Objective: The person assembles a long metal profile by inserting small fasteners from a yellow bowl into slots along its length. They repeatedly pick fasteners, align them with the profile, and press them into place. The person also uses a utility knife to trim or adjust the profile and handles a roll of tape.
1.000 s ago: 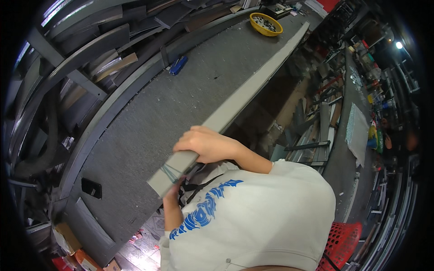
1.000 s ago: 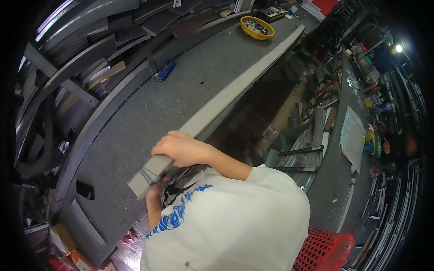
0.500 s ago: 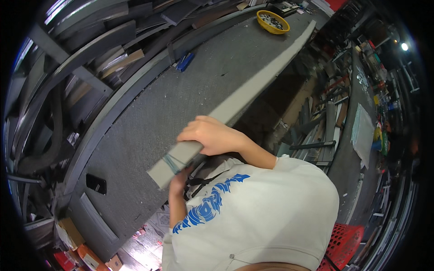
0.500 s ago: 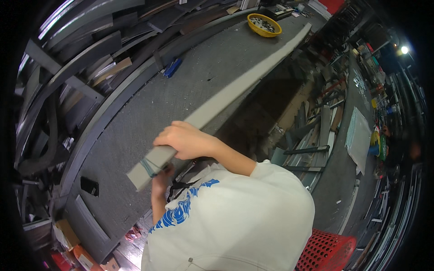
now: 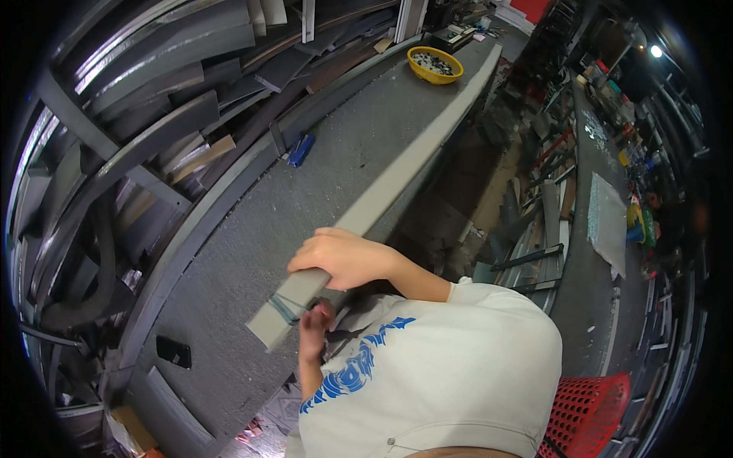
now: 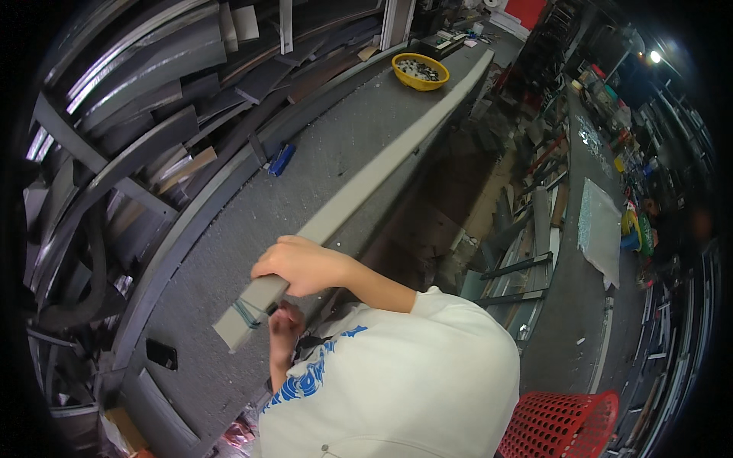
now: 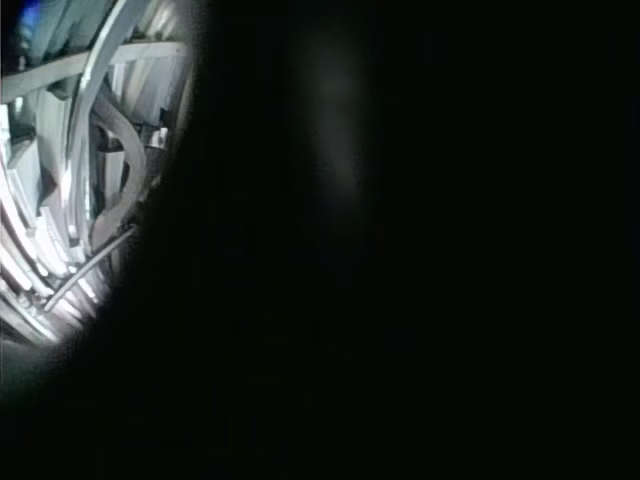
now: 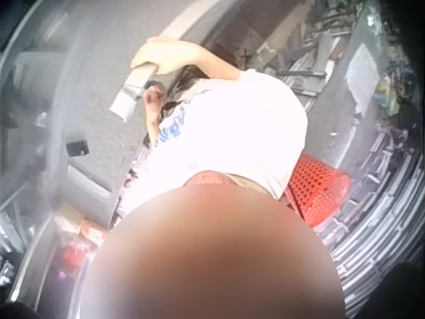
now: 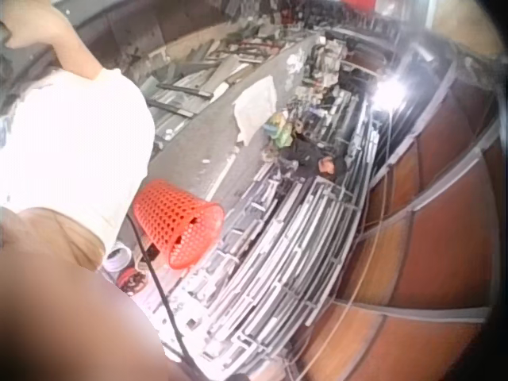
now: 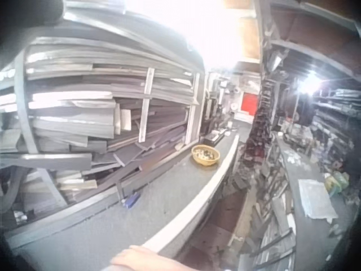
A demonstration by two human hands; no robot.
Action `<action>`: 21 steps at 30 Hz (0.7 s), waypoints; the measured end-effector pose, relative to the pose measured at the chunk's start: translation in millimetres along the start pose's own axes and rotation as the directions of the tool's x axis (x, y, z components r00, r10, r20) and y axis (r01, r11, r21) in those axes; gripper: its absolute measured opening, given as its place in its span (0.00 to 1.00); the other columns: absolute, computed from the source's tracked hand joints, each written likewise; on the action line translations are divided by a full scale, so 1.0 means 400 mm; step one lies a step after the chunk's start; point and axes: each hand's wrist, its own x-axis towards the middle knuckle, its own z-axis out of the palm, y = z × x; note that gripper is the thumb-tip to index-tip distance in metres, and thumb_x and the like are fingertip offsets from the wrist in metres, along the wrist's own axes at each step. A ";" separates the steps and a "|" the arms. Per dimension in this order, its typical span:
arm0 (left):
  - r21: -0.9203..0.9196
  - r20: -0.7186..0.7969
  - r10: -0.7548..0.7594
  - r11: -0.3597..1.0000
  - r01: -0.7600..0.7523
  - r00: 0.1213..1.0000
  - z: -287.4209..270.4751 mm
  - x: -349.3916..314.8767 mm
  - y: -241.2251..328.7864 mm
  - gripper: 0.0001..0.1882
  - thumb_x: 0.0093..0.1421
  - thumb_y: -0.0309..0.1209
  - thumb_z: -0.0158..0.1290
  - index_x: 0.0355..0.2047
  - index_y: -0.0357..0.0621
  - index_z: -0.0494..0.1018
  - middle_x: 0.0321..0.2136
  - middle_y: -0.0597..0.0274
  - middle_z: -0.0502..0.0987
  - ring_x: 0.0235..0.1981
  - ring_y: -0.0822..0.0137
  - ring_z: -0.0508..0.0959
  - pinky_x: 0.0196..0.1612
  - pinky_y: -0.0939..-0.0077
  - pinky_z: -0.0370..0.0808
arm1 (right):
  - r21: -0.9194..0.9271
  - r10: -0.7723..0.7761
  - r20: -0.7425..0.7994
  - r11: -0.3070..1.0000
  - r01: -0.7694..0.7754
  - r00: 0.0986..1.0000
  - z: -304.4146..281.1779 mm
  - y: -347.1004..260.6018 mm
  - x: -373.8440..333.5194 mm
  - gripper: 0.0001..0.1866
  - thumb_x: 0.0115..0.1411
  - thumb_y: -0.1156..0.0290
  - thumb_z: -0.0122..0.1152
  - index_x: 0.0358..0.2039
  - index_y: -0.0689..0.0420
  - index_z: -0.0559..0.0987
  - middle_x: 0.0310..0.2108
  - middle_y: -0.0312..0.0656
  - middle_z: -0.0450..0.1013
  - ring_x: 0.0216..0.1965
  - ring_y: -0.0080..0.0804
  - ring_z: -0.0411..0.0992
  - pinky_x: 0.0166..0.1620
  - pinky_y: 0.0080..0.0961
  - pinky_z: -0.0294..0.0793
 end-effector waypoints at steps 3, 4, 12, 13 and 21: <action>0.488 -0.008 -0.084 0.869 0.078 0.996 -0.011 -0.148 0.124 0.13 0.69 0.28 0.45 0.26 0.38 0.68 0.21 0.62 0.70 0.22 0.71 0.67 0.26 0.75 0.63 | -0.118 -0.055 -0.078 0.992 0.046 0.995 0.036 0.028 0.066 0.20 0.44 0.76 0.66 0.41 0.52 0.80 0.37 0.39 0.79 0.45 0.40 0.76 0.50 0.35 0.66; 0.650 0.050 -0.074 0.759 0.023 0.996 -0.037 -0.190 0.204 0.12 0.68 0.27 0.45 0.26 0.37 0.68 0.20 0.59 0.69 0.20 0.69 0.67 0.25 0.74 0.63 | -0.092 -0.041 -0.031 0.995 0.038 0.999 0.048 0.039 0.076 0.21 0.43 0.77 0.65 0.42 0.53 0.80 0.38 0.40 0.79 0.45 0.40 0.75 0.50 0.35 0.66; 0.579 -0.445 0.253 0.813 0.061 0.859 -0.116 0.004 0.181 0.16 0.72 0.34 0.42 0.24 0.48 0.64 0.20 0.74 0.62 0.22 0.78 0.62 0.24 0.80 0.59 | 0.076 0.093 0.288 0.990 -0.119 0.953 0.006 0.010 -0.013 0.21 0.40 0.80 0.66 0.39 0.58 0.81 0.34 0.49 0.80 0.42 0.52 0.77 0.44 0.42 0.74; 0.600 -0.187 0.431 0.761 -0.245 0.882 -0.089 0.040 0.108 0.17 0.73 0.36 0.42 0.25 0.48 0.64 0.21 0.73 0.62 0.22 0.79 0.60 0.24 0.81 0.57 | 0.074 0.098 0.250 0.990 -0.120 0.963 -0.003 0.005 -0.013 0.22 0.40 0.80 0.66 0.40 0.58 0.80 0.36 0.48 0.79 0.43 0.51 0.77 0.47 0.41 0.73; 0.770 -0.161 0.058 0.633 0.088 0.985 0.005 -0.146 0.169 0.16 0.71 0.36 0.47 0.30 0.37 0.73 0.19 0.54 0.73 0.19 0.62 0.72 0.27 0.67 0.68 | -0.049 0.021 0.015 0.999 -0.020 1.000 0.130 0.082 0.021 0.23 0.39 0.79 0.65 0.40 0.58 0.82 0.36 0.50 0.80 0.42 0.53 0.78 0.46 0.41 0.75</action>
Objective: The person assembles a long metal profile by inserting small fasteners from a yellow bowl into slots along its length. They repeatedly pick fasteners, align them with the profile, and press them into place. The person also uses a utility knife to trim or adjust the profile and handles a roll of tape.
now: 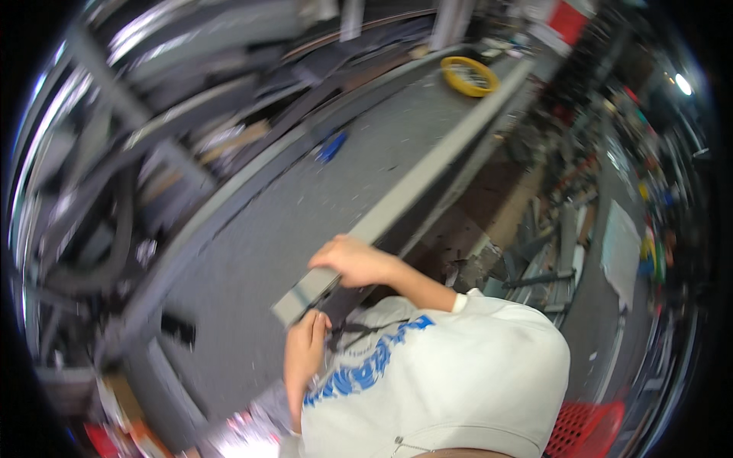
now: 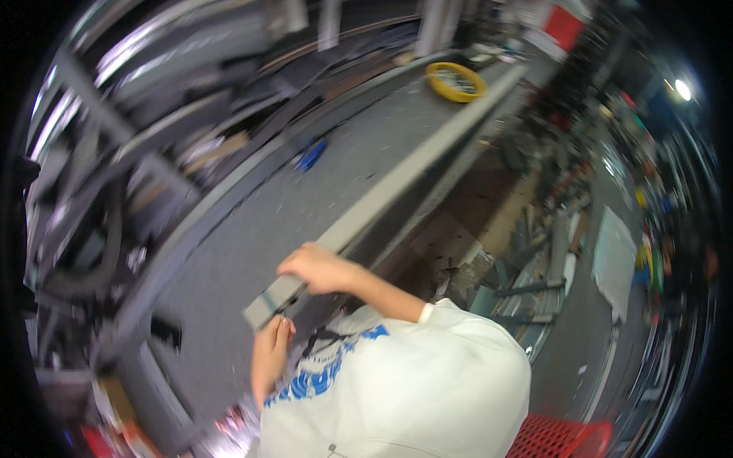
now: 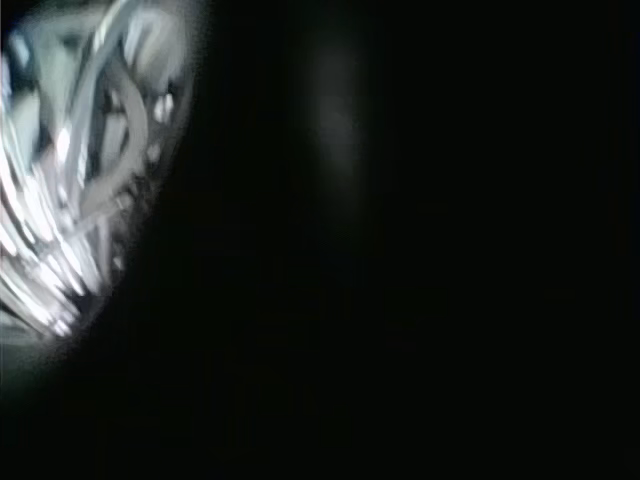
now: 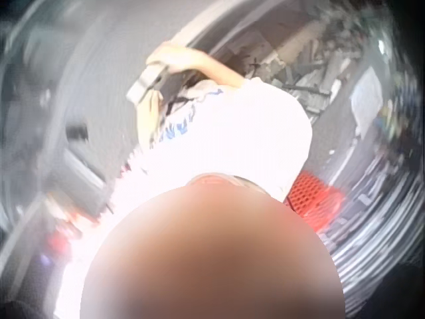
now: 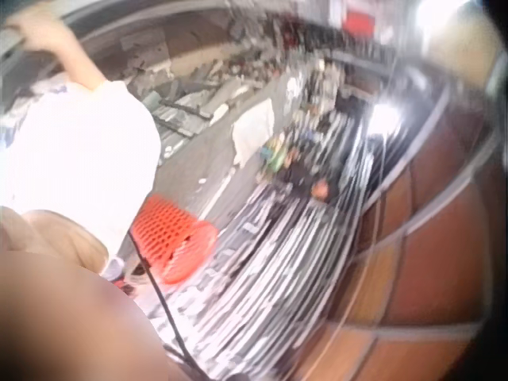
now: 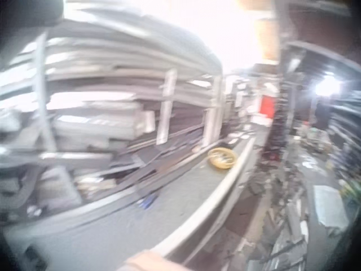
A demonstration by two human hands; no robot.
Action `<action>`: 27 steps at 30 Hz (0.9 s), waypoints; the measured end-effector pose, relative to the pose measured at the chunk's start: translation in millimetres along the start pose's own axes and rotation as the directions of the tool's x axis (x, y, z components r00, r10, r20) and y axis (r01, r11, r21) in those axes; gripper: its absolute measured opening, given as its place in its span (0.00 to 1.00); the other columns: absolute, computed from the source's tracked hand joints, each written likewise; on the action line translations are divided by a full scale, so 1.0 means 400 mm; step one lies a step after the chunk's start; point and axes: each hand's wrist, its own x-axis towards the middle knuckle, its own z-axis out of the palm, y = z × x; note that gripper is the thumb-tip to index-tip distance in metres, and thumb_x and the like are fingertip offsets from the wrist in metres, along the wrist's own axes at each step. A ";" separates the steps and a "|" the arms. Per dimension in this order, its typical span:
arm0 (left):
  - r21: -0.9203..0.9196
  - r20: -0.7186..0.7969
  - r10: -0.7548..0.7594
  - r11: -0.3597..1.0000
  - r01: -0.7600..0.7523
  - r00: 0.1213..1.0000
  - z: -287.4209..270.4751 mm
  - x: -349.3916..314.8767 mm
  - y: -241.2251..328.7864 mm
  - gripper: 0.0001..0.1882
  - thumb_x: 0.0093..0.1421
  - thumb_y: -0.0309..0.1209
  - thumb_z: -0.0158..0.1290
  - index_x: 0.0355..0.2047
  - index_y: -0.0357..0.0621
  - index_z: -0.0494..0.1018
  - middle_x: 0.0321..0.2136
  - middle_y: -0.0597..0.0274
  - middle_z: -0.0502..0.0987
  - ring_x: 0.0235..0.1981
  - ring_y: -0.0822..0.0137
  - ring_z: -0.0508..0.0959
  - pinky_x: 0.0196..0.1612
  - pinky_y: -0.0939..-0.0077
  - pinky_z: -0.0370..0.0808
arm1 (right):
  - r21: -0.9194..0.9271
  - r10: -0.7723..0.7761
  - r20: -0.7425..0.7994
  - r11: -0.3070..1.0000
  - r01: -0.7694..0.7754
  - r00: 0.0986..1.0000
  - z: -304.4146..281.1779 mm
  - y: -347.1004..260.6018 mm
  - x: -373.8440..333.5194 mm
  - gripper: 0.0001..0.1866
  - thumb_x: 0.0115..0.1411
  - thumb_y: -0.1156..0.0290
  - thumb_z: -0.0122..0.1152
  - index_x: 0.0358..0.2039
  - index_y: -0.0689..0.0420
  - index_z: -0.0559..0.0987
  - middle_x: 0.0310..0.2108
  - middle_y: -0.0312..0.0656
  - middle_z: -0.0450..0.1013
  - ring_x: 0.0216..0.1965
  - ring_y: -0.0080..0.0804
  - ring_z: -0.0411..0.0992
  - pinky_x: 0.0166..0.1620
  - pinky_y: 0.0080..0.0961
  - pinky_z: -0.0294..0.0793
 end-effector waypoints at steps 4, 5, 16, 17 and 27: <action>0.098 -0.084 0.066 0.994 -0.057 0.994 -0.107 0.028 -0.024 0.14 0.68 0.37 0.49 0.34 0.40 0.77 0.27 0.43 0.78 0.28 0.49 0.79 0.31 0.65 0.72 | 0.073 0.112 0.372 0.986 -0.149 0.922 0.008 -0.008 -0.051 0.24 0.39 0.78 0.68 0.42 0.59 0.81 0.36 0.51 0.80 0.41 0.53 0.78 0.45 0.41 0.76; 0.078 -0.057 0.025 0.997 -0.021 0.998 -0.097 0.073 -0.059 0.13 0.68 0.37 0.49 0.34 0.40 0.77 0.28 0.46 0.80 0.30 0.53 0.80 0.33 0.65 0.72 | 0.077 0.121 0.481 0.981 -0.179 0.868 -0.009 -0.017 -0.061 0.23 0.40 0.77 0.69 0.42 0.60 0.81 0.36 0.51 0.80 0.39 0.54 0.79 0.43 0.40 0.77; 0.031 -0.229 0.173 0.985 -0.171 0.958 -0.036 -0.040 -0.118 0.13 0.69 0.38 0.49 0.32 0.43 0.74 0.16 0.58 0.69 0.19 0.69 0.70 0.27 0.71 0.65 | -0.057 0.197 0.217 0.980 -0.189 0.956 0.039 -0.010 0.036 0.26 0.37 0.84 0.64 0.43 0.60 0.80 0.41 0.52 0.79 0.46 0.54 0.75 0.48 0.43 0.71; -0.087 -0.196 0.106 0.988 -0.125 0.975 -0.070 -0.013 -0.137 0.12 0.70 0.38 0.48 0.33 0.45 0.73 0.20 0.64 0.72 0.22 0.73 0.70 0.28 0.73 0.66 | 0.003 0.207 0.273 0.976 -0.216 0.939 0.038 -0.014 0.023 0.23 0.37 0.82 0.64 0.40 0.63 0.80 0.37 0.56 0.78 0.43 0.59 0.75 0.44 0.44 0.73; -0.251 -0.071 0.028 0.967 -0.045 0.997 0.140 -0.002 -0.138 0.11 0.66 0.34 0.46 0.35 0.43 0.76 0.28 0.53 0.78 0.31 0.55 0.80 0.39 0.60 0.74 | -0.092 0.059 0.116 0.995 -0.049 0.991 -0.029 -0.041 0.050 0.24 0.36 0.81 0.71 0.40 0.62 0.79 0.33 0.54 0.78 0.39 0.55 0.78 0.42 0.40 0.76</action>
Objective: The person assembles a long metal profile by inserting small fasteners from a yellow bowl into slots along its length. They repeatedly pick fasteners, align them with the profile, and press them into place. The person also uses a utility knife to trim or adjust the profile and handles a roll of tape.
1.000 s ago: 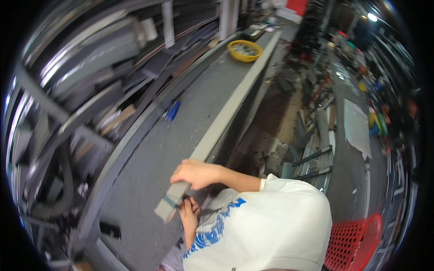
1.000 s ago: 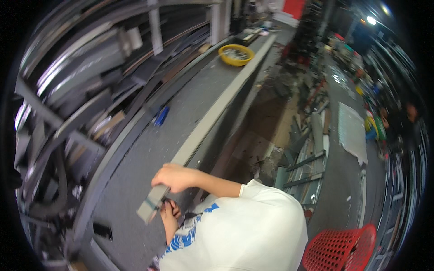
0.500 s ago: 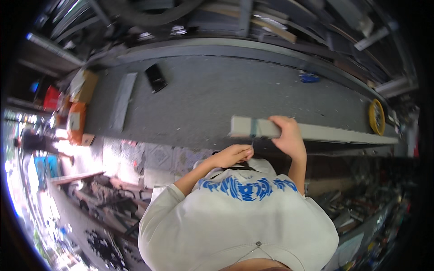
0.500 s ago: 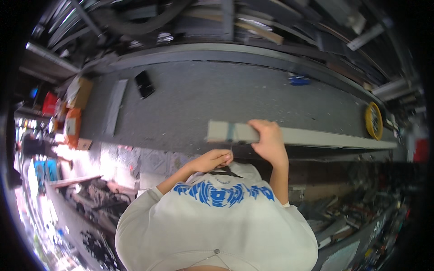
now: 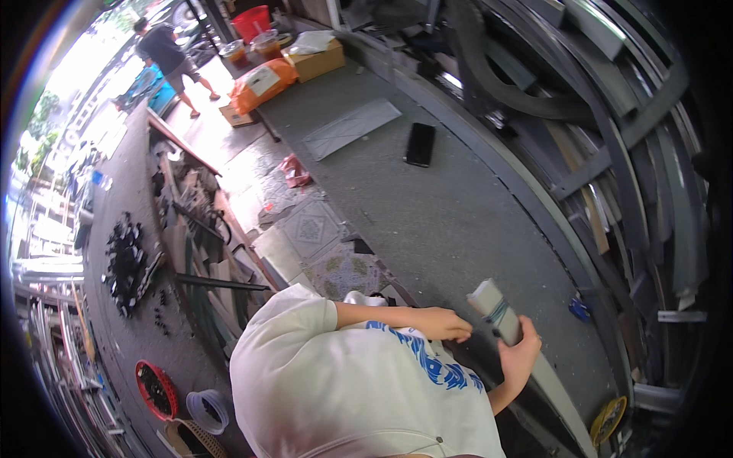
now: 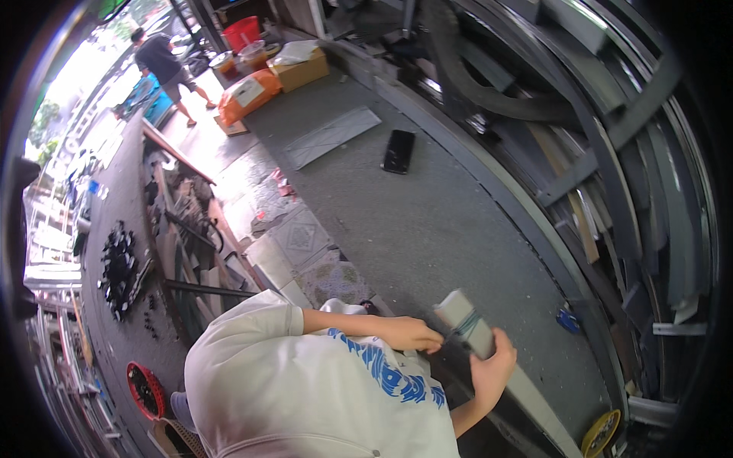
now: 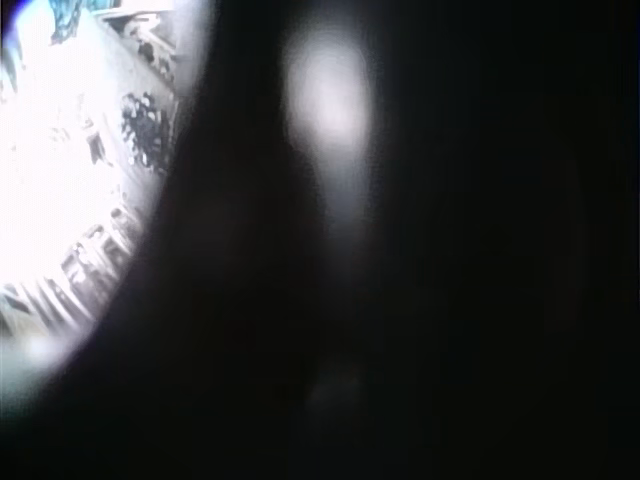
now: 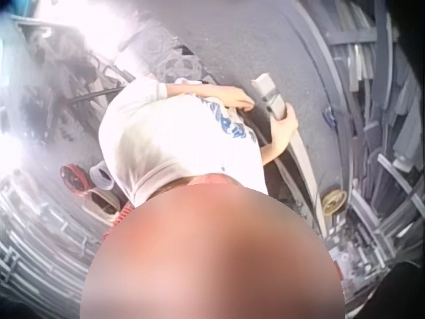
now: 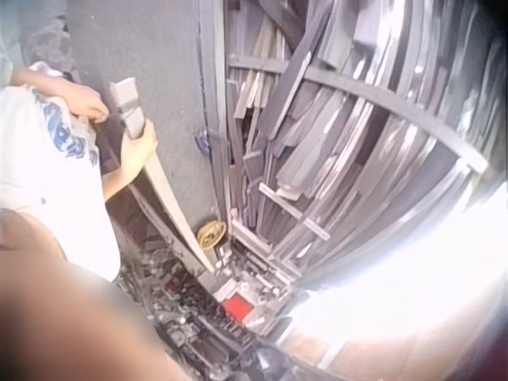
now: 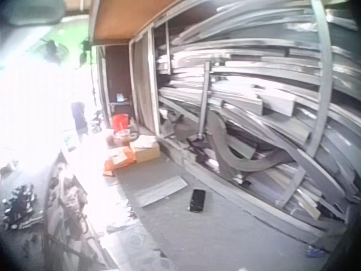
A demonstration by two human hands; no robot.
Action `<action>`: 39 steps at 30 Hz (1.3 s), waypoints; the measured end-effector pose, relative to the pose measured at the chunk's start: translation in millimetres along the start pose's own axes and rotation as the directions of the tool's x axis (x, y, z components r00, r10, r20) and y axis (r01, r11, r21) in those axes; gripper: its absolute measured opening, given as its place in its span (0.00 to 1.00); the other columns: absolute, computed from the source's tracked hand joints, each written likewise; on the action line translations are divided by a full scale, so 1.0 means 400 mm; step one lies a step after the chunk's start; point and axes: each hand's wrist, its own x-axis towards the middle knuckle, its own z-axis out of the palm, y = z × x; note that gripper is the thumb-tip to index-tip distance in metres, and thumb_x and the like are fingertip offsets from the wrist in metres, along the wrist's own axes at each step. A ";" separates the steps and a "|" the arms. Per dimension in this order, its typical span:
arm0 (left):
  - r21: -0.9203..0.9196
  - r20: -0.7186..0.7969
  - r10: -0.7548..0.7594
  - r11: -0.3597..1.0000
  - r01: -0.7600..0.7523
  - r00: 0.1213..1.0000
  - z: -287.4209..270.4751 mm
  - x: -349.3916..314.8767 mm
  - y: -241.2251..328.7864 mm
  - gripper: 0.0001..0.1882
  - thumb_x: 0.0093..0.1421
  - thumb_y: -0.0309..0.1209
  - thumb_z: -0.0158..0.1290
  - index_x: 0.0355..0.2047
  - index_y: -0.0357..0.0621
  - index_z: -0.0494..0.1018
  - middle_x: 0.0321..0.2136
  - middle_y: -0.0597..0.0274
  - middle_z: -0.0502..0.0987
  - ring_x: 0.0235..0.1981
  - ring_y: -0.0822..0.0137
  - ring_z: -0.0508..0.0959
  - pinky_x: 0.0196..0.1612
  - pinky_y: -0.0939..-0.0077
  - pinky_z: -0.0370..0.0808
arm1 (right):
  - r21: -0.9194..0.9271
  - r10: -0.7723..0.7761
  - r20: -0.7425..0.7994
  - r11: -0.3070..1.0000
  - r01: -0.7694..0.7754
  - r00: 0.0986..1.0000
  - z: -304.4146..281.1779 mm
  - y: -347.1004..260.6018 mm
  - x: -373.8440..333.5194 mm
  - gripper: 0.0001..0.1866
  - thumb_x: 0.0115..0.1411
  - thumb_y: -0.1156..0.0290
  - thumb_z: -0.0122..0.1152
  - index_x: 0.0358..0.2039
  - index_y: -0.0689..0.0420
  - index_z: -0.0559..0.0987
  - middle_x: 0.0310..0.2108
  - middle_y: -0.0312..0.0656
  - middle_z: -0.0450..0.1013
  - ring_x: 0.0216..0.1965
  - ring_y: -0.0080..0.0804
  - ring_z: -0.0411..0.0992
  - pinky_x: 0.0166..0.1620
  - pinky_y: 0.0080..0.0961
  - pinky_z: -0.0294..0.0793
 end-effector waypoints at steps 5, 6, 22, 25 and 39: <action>0.314 -0.251 0.253 0.934 -0.168 0.934 -0.149 0.046 0.113 0.14 0.69 0.42 0.46 0.36 0.48 0.76 0.23 0.57 0.79 0.26 0.50 0.80 0.33 0.56 0.74 | -0.102 0.227 0.446 0.974 -0.203 0.866 0.049 0.009 0.003 0.23 0.38 0.78 0.75 0.38 0.62 0.78 0.32 0.57 0.78 0.38 0.57 0.78 0.41 0.43 0.76; 0.270 -0.257 0.263 0.943 -0.192 0.930 -0.175 0.076 0.089 0.15 0.69 0.42 0.47 0.36 0.46 0.76 0.24 0.57 0.80 0.27 0.55 0.81 0.33 0.59 0.74 | -0.098 0.151 0.556 0.988 -0.116 0.817 0.040 0.010 -0.009 0.24 0.37 0.75 0.76 0.38 0.62 0.79 0.31 0.58 0.78 0.37 0.58 0.79 0.41 0.43 0.76; 0.245 -0.249 0.100 0.969 -0.037 0.963 -0.175 0.125 0.019 0.12 0.69 0.40 0.48 0.38 0.46 0.74 0.24 0.55 0.79 0.28 0.51 0.80 0.34 0.55 0.72 | 0.090 -0.037 0.689 0.995 -0.034 0.724 0.002 0.021 -0.005 0.24 0.36 0.67 0.76 0.35 0.62 0.80 0.29 0.58 0.77 0.35 0.57 0.78 0.40 0.42 0.76; 0.260 -0.061 0.082 0.964 -0.063 0.995 -0.071 0.092 -0.027 0.14 0.70 0.41 0.46 0.42 0.45 0.75 0.35 0.53 0.81 0.36 0.51 0.82 0.41 0.59 0.74 | 0.072 -0.031 0.474 0.997 -0.004 0.880 -0.046 0.025 0.001 0.24 0.36 0.67 0.75 0.37 0.61 0.81 0.29 0.57 0.78 0.35 0.56 0.78 0.39 0.40 0.77; -0.191 -0.041 -0.095 0.978 0.085 0.995 -0.024 0.050 -0.021 0.14 0.67 0.39 0.48 0.39 0.42 0.76 0.32 0.57 0.82 0.35 0.63 0.80 0.42 0.63 0.74 | -0.009 -0.017 0.595 1.000 0.028 0.803 -0.060 0.003 0.029 0.25 0.36 0.65 0.78 0.34 0.64 0.80 0.29 0.60 0.78 0.34 0.61 0.78 0.37 0.42 0.76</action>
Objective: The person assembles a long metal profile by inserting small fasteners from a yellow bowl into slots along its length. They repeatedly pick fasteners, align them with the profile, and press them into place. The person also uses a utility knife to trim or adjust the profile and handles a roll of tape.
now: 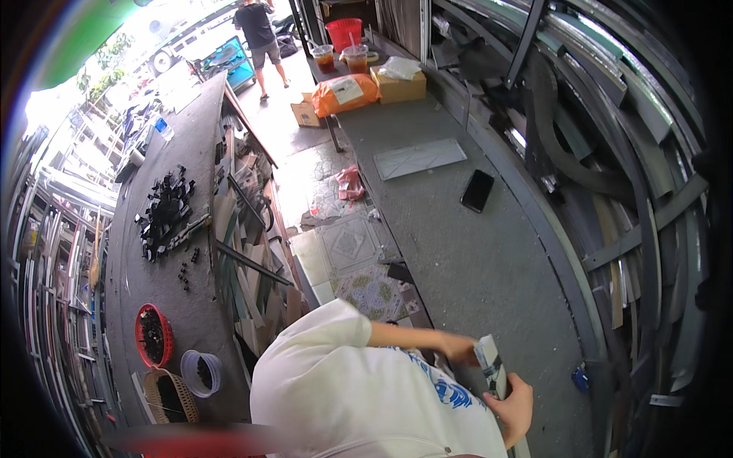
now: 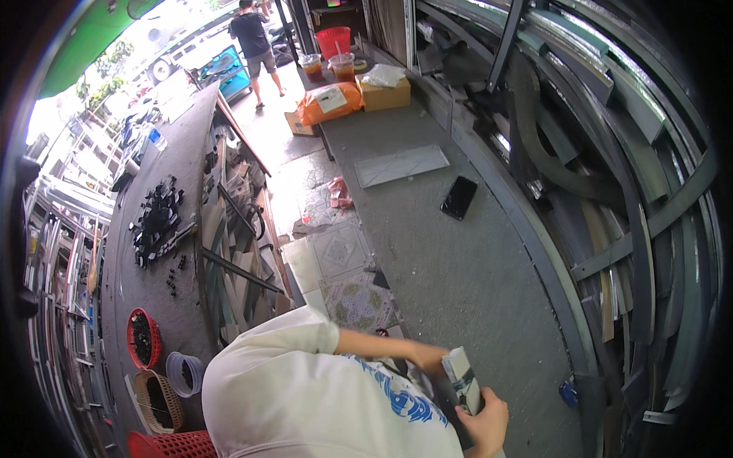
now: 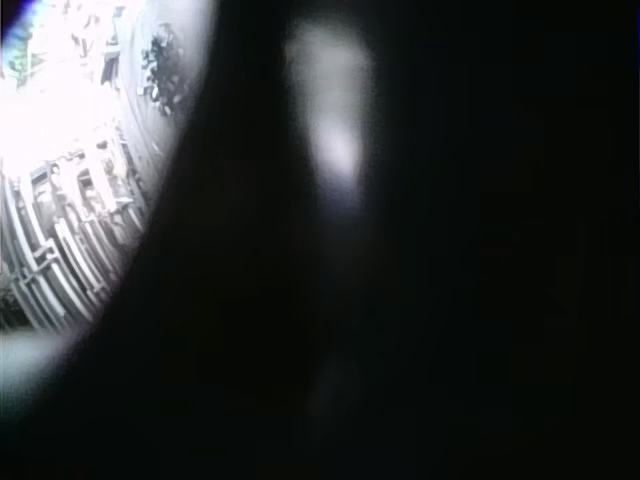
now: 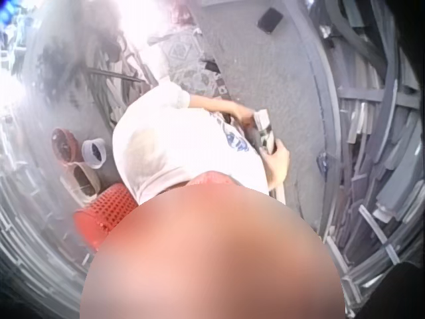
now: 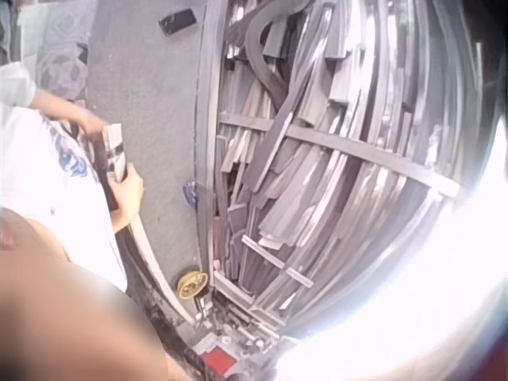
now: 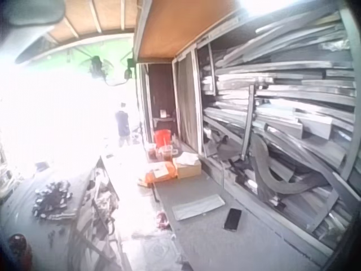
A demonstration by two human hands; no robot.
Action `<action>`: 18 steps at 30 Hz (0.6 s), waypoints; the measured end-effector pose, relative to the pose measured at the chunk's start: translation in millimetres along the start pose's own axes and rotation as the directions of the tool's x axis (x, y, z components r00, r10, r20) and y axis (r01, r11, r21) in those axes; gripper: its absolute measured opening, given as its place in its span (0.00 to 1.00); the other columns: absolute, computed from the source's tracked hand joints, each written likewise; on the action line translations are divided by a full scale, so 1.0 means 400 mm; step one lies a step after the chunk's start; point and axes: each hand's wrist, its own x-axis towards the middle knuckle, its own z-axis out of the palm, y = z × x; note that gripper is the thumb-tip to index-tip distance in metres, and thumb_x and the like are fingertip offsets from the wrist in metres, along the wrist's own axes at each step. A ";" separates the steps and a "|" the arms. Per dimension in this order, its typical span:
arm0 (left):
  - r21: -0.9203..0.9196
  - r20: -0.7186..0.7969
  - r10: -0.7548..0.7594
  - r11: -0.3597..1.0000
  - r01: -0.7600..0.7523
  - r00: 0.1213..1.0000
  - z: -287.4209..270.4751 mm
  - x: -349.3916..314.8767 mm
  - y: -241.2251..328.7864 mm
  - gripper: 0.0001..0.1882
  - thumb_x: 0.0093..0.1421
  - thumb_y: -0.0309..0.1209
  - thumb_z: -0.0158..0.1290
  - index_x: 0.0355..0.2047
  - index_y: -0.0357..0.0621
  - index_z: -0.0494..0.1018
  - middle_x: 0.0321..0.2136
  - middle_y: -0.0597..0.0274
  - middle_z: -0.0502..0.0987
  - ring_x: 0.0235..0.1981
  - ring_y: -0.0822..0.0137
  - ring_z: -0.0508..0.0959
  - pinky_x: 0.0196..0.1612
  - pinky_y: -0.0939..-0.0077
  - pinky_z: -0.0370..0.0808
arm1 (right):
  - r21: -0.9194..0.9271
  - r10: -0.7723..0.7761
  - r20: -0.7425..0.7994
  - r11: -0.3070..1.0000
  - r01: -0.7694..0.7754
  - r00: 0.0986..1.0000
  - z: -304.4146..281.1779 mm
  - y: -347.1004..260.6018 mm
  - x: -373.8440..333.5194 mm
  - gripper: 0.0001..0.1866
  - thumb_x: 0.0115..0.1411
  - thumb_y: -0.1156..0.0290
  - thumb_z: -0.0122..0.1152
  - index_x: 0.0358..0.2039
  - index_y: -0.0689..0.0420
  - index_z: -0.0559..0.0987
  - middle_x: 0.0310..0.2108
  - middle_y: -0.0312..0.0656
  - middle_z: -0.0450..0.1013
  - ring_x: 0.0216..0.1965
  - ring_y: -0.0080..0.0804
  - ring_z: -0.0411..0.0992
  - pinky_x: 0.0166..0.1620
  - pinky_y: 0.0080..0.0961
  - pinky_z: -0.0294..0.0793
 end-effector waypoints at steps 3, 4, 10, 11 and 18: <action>0.056 -0.069 0.026 0.998 -0.022 0.997 0.044 -0.052 0.042 0.15 0.68 0.40 0.47 0.32 0.42 0.74 0.32 0.57 0.81 0.33 0.63 0.80 0.40 0.63 0.74 | -0.065 0.069 -0.182 0.994 -0.082 0.981 0.006 0.006 0.040 0.25 0.35 0.66 0.78 0.34 0.62 0.79 0.29 0.57 0.79 0.36 0.58 0.79 0.39 0.42 0.76; 0.229 -0.115 0.117 0.969 -0.089 0.986 0.027 -0.061 0.075 0.16 0.69 0.39 0.47 0.31 0.42 0.75 0.32 0.58 0.81 0.33 0.60 0.81 0.39 0.63 0.74 | -0.107 0.058 -0.228 0.991 -0.084 0.972 0.019 0.007 0.057 0.24 0.35 0.66 0.78 0.34 0.62 0.79 0.29 0.56 0.79 0.37 0.57 0.79 0.39 0.42 0.77; 0.325 -0.166 0.061 0.946 -0.004 0.984 -0.147 0.017 0.110 0.14 0.68 0.39 0.47 0.37 0.43 0.76 0.31 0.59 0.82 0.33 0.61 0.81 0.36 0.63 0.74 | -0.005 -0.028 0.113 1.000 0.028 0.993 0.057 0.020 0.028 0.23 0.37 0.63 0.76 0.33 0.61 0.80 0.29 0.55 0.79 0.36 0.56 0.79 0.39 0.42 0.76; 0.239 -0.139 0.040 0.971 -0.005 0.989 -0.135 0.034 0.079 0.13 0.68 0.38 0.47 0.39 0.43 0.76 0.34 0.59 0.82 0.34 0.62 0.81 0.36 0.63 0.74 | 0.004 -0.017 0.061 1.000 0.017 0.998 0.047 0.024 0.015 0.23 0.37 0.63 0.76 0.33 0.62 0.80 0.29 0.55 0.79 0.35 0.55 0.79 0.39 0.42 0.76; 0.175 -0.077 -0.027 0.984 0.040 0.997 0.037 -0.060 0.054 0.14 0.71 0.39 0.46 0.36 0.42 0.74 0.30 0.56 0.79 0.32 0.60 0.80 0.35 0.60 0.72 | -0.115 -0.052 -0.413 0.993 0.004 0.909 0.052 0.027 0.047 0.22 0.37 0.71 0.77 0.35 0.60 0.79 0.29 0.54 0.79 0.38 0.55 0.78 0.42 0.44 0.74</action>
